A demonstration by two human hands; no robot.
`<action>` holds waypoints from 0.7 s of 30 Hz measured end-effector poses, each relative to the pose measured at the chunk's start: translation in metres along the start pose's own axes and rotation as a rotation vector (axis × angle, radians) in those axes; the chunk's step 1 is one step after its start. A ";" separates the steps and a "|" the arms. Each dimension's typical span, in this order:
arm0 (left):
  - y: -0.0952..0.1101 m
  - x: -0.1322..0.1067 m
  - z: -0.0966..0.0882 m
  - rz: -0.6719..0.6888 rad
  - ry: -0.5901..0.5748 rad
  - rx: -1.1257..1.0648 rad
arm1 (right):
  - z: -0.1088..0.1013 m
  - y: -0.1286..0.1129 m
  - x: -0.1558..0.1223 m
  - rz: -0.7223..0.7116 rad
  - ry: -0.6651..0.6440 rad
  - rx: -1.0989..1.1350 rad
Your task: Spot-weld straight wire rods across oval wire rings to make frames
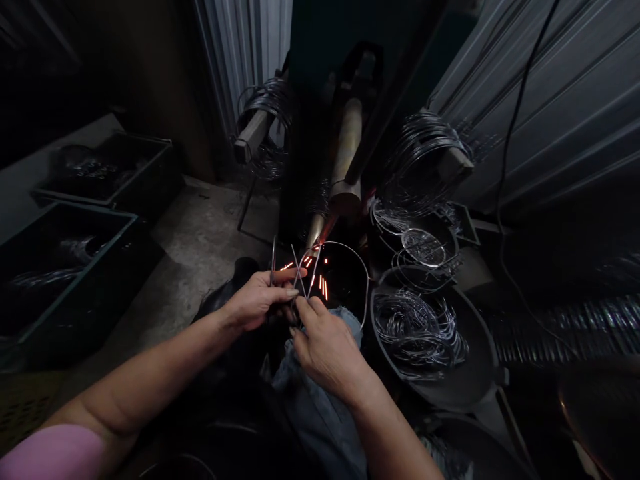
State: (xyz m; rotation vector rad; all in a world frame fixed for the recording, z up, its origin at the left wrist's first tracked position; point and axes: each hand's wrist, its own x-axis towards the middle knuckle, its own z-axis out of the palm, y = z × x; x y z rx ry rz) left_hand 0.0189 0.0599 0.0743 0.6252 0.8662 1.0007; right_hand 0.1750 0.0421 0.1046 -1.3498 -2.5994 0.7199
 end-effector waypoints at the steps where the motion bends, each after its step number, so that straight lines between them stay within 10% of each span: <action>1: 0.000 0.000 0.000 -0.004 0.002 -0.005 | 0.002 0.000 0.000 -0.003 0.009 0.004; 9: -0.004 -0.011 -0.014 0.004 0.030 0.057 | 0.008 -0.002 -0.026 -0.226 0.210 -0.161; 21: -0.002 -0.057 -0.053 -0.020 0.172 0.122 | 0.022 0.009 -0.027 -0.282 0.062 -0.367</action>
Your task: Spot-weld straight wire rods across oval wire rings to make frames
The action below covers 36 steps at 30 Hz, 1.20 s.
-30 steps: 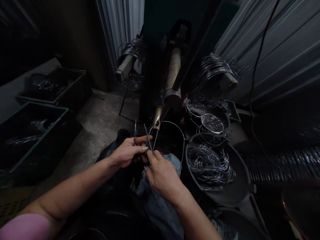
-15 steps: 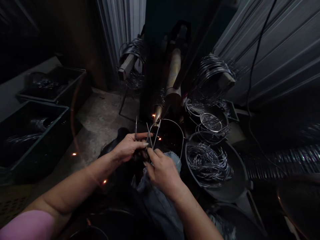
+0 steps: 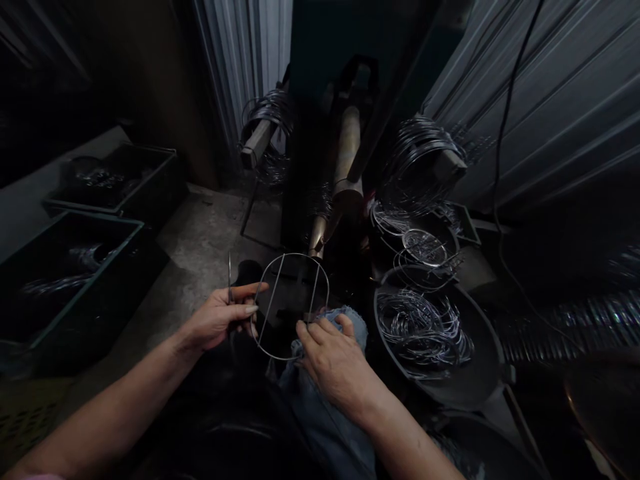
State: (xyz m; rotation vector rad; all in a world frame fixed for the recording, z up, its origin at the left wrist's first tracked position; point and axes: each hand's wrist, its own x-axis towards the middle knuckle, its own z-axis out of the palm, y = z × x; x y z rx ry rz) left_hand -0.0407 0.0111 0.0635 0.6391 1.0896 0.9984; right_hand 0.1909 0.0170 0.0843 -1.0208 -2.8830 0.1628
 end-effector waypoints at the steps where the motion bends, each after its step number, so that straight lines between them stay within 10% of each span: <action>1: 0.001 0.000 -0.001 -0.007 0.000 0.002 | 0.000 0.001 0.001 -0.008 -0.010 -0.001; 36: 0.014 0.026 0.008 0.064 -0.026 -0.079 | -0.027 0.039 0.022 -0.070 -0.134 -0.041</action>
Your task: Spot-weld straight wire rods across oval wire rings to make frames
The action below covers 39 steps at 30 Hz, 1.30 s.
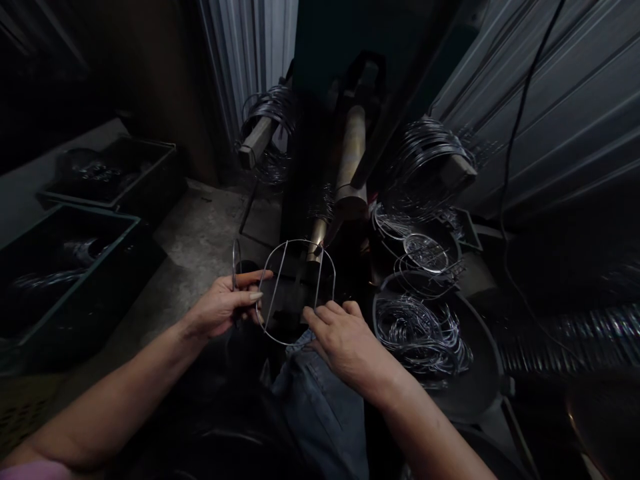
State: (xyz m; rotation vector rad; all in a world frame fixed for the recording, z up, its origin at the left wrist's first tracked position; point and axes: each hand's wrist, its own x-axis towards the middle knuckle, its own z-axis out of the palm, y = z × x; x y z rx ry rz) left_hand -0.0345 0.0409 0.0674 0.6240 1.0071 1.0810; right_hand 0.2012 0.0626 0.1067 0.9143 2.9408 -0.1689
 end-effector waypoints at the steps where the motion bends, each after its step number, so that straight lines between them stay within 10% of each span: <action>1: 0.000 0.001 0.000 0.002 -0.002 0.004 | -0.001 0.001 0.000 -0.001 -0.007 0.003; 16: -0.016 0.003 -0.005 -0.072 0.044 -0.222 | -0.034 -0.025 -0.008 -0.004 0.084 -0.077; 26: -0.060 -0.014 -0.021 -0.117 0.004 -0.536 | -0.040 -0.046 0.111 -0.236 -0.043 -0.212; 30: -0.046 -0.027 -0.030 -0.011 -0.008 -0.416 | -0.031 -0.029 0.077 0.097 0.123 -0.012; 34: -0.033 -0.025 -0.022 0.043 0.035 -0.104 | 0.006 -0.005 0.035 0.573 0.209 0.658; 39: -0.028 -0.007 0.000 -0.010 0.089 0.031 | 0.045 -0.001 0.021 0.791 0.276 1.053</action>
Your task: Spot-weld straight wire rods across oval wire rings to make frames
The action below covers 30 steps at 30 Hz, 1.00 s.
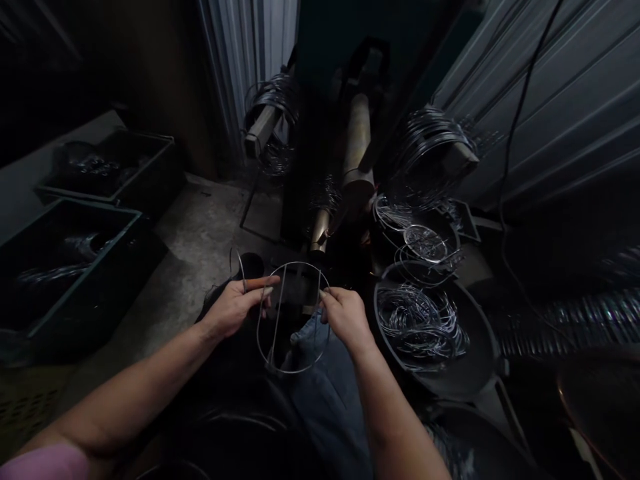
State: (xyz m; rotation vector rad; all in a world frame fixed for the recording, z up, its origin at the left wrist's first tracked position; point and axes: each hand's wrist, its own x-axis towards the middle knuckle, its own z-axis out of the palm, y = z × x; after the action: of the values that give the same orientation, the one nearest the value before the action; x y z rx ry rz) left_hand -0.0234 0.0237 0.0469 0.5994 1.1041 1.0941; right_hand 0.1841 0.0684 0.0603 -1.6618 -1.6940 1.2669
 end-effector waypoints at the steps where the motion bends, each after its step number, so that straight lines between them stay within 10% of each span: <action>1: 0.000 0.003 0.003 0.008 0.002 -0.002 | 0.001 0.001 0.000 -0.014 0.023 0.032; 30: 0.041 0.043 0.026 0.140 0.054 0.057 | -0.027 -0.033 0.041 -0.098 0.086 0.123</action>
State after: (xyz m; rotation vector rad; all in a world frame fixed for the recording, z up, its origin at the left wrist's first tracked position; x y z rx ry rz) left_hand -0.0132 0.0815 0.0739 0.7043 1.1561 1.2086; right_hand 0.1812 0.1199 0.0895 -1.5213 -1.5941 1.2104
